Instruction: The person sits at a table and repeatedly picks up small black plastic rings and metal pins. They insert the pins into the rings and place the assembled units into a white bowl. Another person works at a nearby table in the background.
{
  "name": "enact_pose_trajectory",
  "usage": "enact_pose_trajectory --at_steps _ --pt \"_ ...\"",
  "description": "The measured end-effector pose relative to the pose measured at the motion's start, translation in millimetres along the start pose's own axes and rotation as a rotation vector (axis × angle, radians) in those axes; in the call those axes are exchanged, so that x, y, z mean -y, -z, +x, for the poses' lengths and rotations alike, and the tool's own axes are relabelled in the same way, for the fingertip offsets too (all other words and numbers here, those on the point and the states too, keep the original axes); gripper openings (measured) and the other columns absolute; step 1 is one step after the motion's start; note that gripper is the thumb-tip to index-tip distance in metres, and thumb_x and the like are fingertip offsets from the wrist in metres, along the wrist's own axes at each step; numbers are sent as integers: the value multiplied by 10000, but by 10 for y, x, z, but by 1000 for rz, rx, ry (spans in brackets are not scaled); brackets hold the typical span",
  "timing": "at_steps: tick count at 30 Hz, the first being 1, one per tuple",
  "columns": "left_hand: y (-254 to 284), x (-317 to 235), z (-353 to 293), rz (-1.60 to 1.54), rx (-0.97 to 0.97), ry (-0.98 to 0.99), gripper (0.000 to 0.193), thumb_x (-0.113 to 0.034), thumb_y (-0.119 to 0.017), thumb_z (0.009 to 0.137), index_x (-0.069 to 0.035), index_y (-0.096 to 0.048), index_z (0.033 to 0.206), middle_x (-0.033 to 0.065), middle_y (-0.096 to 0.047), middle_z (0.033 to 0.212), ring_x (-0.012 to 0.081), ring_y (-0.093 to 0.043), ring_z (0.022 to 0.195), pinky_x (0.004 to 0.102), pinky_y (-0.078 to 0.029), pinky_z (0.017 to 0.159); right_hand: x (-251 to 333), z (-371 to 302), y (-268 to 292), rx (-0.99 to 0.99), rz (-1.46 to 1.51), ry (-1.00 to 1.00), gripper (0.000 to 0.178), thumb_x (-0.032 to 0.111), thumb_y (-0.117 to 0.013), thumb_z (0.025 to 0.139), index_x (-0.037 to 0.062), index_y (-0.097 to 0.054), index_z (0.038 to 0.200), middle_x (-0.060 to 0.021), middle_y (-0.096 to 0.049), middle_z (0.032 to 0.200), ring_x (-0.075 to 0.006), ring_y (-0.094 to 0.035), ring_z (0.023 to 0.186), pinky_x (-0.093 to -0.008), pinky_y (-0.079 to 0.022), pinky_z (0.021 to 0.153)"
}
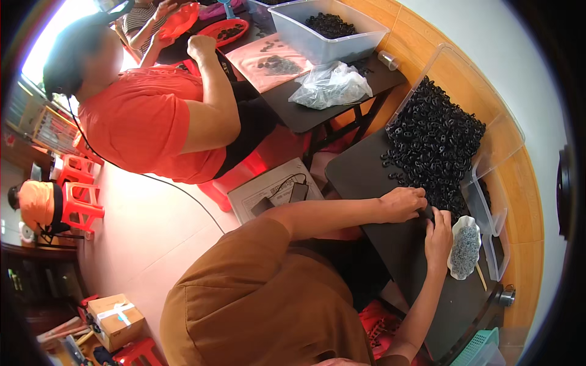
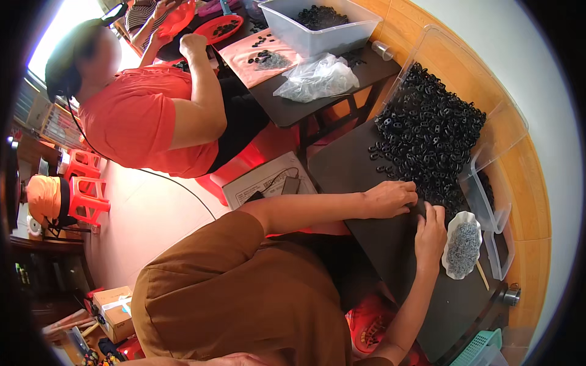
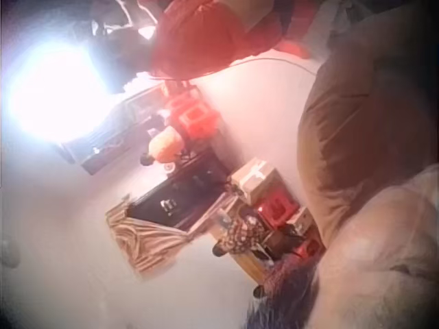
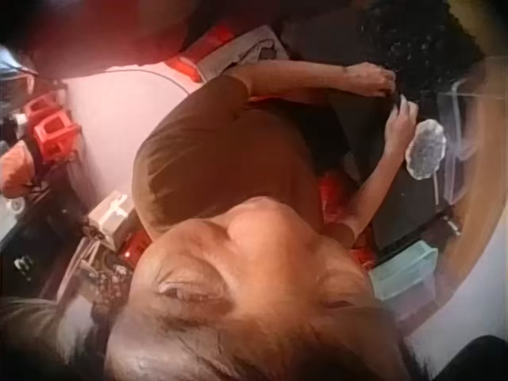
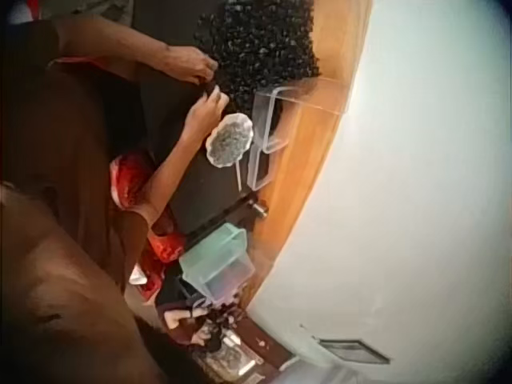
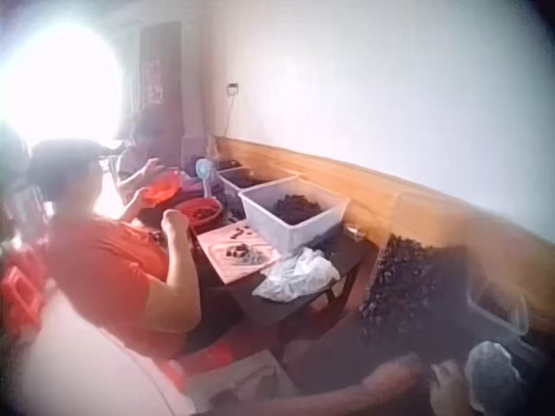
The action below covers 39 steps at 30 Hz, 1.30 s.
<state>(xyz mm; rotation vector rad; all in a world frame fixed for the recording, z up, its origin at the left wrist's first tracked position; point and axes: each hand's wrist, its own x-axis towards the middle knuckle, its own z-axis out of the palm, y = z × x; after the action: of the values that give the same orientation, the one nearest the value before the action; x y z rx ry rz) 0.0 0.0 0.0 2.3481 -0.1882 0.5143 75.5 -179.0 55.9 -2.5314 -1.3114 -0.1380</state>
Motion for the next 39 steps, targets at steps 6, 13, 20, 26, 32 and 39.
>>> enact_pose_trajectory --at_steps 6,13,20,26,32,39 --pt "-69 3 32 63 -54 -31 134 -164 -709 835 -62 -687 920 87 -596 971 282 -618 982 394 -523 836 -70 27 -100 19 135 -6 244 45 -626 896 11 -624 1137 -143 -564 1046 -368 -611 960 -439 -478 808" --pt "-119 63 61 103 -54 -56 130 -173 -709 833 -59 -693 892 77 -598 960 276 -615 988 388 -531 820 -47 113 -108 6 309 33 176 -27 -624 863 -11 -636 1039 -147 -559 940 -342 -595 855 -414 -462 753" --pt "-99 51 60 93 -48 -81 129 -176 -711 837 -59 -681 882 76 -582 958 268 -613 980 386 -545 791 -60 126 -114 10 351 65 125 -55 -621 851 -24 -649 969 -137 -565 908 -313 -599 796 -393 -467 710" --pt "-60 17 44 102 -64 -86 138 -167 -729 819 -51 -657 843 77 -575 947 265 -612 973 387 -549 762 1 128 -88 67 395 17 121 -81 -631 834 -54 -640 952 -116 -573 889 -244 -607 764 -336 -477 700" --pt "-42 15 43 99 -40 -89 137 -167 -726 820 -50 -660 845 70 -593 937 268 -618 962 389 -550 755 9 121 -120 67 456 -37 109 -96 -626 830 -54 -607 929 -112 -581 886 -224 -622 779 -320 -488 712" --pt "-39 37 73 -125 -100 -139 113 -101 -731 798 -25 -672 857 114 -664 847 280 -669 836 390 -545 710 -94 55 -244 20 605 -193 69 -75 -650 847 -35 -601 876 -69 -632 767 -118 -612 666 -269 -480 622"
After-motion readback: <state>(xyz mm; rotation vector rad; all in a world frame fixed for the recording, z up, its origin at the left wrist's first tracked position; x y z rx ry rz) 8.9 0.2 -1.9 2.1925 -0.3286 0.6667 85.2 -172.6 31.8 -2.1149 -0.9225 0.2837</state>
